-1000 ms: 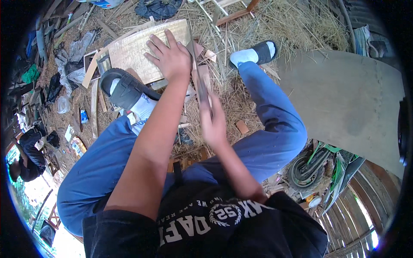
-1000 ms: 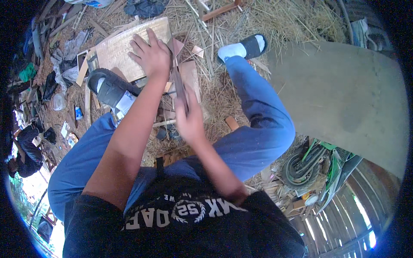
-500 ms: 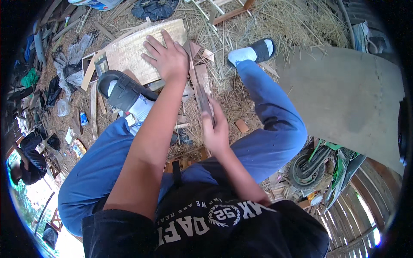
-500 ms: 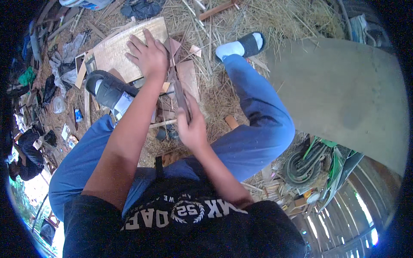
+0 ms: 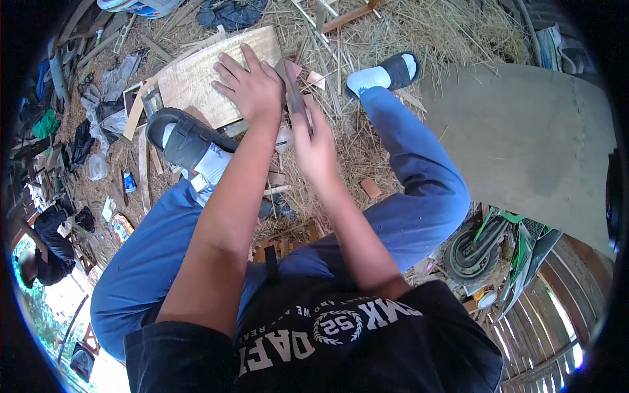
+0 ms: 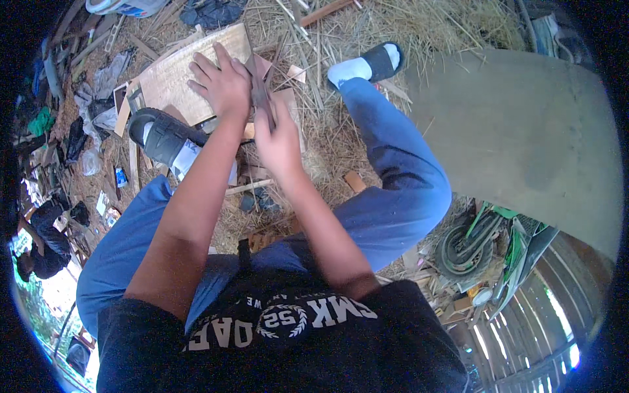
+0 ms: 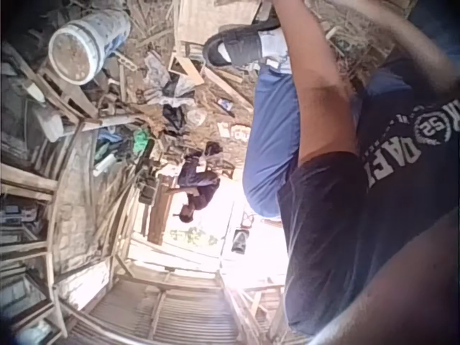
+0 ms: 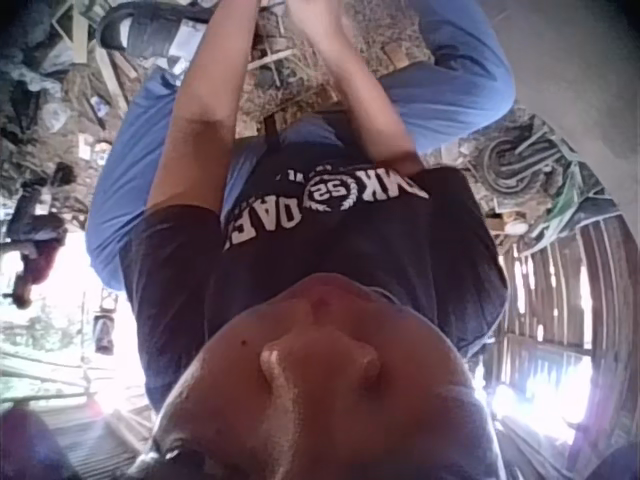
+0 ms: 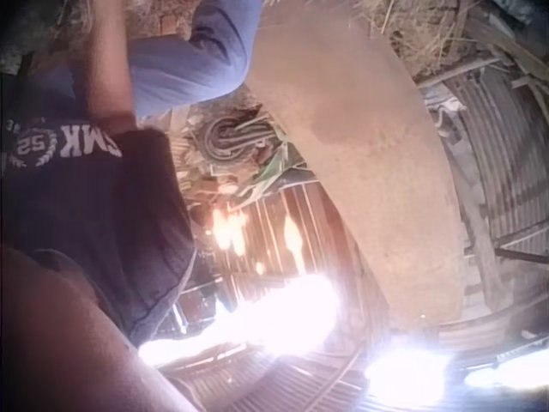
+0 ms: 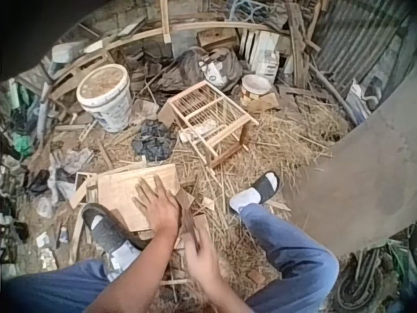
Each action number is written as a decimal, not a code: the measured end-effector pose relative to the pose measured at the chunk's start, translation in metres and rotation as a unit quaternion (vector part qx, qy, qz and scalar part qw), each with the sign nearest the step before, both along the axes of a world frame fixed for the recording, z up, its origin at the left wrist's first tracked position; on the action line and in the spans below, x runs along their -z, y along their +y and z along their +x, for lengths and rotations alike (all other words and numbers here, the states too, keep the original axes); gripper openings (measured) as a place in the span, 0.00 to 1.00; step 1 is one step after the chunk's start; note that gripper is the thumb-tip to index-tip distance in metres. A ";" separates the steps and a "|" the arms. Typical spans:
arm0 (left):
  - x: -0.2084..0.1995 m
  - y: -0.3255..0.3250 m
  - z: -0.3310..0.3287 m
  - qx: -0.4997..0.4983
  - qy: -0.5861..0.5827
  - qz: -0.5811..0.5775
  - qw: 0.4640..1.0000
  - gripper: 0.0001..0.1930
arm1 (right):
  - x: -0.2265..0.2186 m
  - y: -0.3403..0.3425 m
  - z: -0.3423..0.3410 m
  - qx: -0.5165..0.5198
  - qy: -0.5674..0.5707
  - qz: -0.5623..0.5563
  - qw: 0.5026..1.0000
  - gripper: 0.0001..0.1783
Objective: The person handles a small rectangular wooden frame and a loose piece of wood, then uses a saw to cut the wood piece against a block.
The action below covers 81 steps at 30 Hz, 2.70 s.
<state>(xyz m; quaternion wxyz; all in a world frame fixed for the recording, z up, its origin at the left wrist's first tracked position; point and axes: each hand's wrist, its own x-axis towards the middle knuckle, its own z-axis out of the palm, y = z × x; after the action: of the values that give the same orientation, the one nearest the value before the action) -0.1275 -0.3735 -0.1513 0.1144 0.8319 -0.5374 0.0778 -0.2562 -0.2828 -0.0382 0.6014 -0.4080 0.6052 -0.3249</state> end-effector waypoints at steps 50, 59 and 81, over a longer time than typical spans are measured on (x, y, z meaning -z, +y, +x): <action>0.002 0.002 0.002 0.011 0.016 0.003 1.000 0.30 | 0.020 0.028 0.003 0.046 0.016 -0.105 0.993 0.25; -0.005 -0.005 -0.007 0.013 0.022 0.012 1.000 0.30 | 0.032 -0.003 0.004 0.057 0.006 -0.118 0.991 0.27; 0.000 0.001 -0.001 0.025 0.007 0.000 1.000 0.31 | 0.024 0.010 -0.008 0.023 -0.006 -0.101 0.995 0.28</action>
<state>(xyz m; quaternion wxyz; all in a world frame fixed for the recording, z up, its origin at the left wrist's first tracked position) -0.1283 -0.3724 -0.1510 0.1200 0.8189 -0.5570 0.0687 -0.2637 -0.2728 -0.0618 0.5532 -0.4504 0.5747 -0.4010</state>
